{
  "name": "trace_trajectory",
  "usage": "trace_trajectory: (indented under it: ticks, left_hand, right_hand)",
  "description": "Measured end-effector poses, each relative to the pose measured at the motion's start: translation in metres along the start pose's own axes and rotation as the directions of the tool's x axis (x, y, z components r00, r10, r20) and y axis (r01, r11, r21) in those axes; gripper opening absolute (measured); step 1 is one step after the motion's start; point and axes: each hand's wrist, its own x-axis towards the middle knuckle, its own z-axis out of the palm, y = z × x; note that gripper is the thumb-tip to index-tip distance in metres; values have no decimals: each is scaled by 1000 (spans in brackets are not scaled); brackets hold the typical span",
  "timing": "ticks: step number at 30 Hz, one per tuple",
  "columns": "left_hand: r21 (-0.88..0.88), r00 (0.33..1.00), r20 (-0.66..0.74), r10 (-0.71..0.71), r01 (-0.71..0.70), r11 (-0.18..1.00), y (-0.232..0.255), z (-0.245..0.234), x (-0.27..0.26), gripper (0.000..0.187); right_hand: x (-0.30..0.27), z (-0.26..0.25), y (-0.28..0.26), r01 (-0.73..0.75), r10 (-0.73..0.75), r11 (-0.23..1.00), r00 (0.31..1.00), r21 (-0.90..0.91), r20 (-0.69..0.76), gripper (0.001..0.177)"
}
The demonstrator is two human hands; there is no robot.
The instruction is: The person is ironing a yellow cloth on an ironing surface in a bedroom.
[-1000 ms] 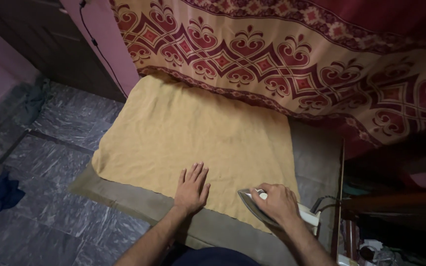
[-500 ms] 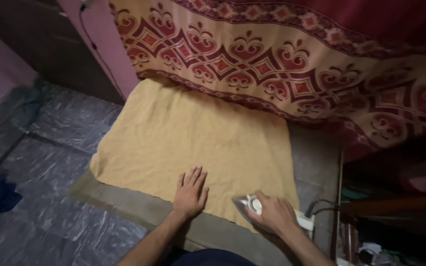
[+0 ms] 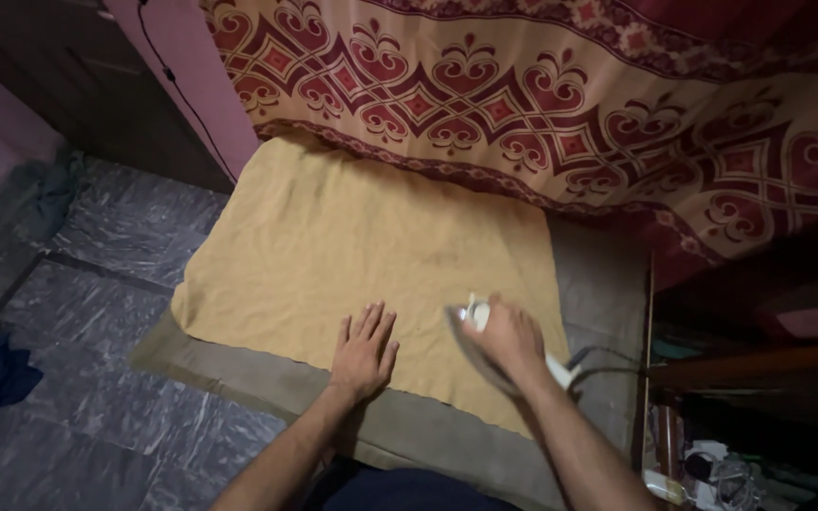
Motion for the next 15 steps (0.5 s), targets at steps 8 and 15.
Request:
trace_trajectory:
  ticks: [8, 15]
  left_hand:
    - [123, 987, -109, -121, 134, 983, -41, -12, -9, 65]
    - [162, 983, -146, -108, 131, 978, -49, -9, -10, 67]
  right_hand:
    - [-89, 4, -24, 211, -216, 976, 957, 43, 192, 43]
    - [-15, 5, -43, 195, -196, 981, 978, 18, 70, 44]
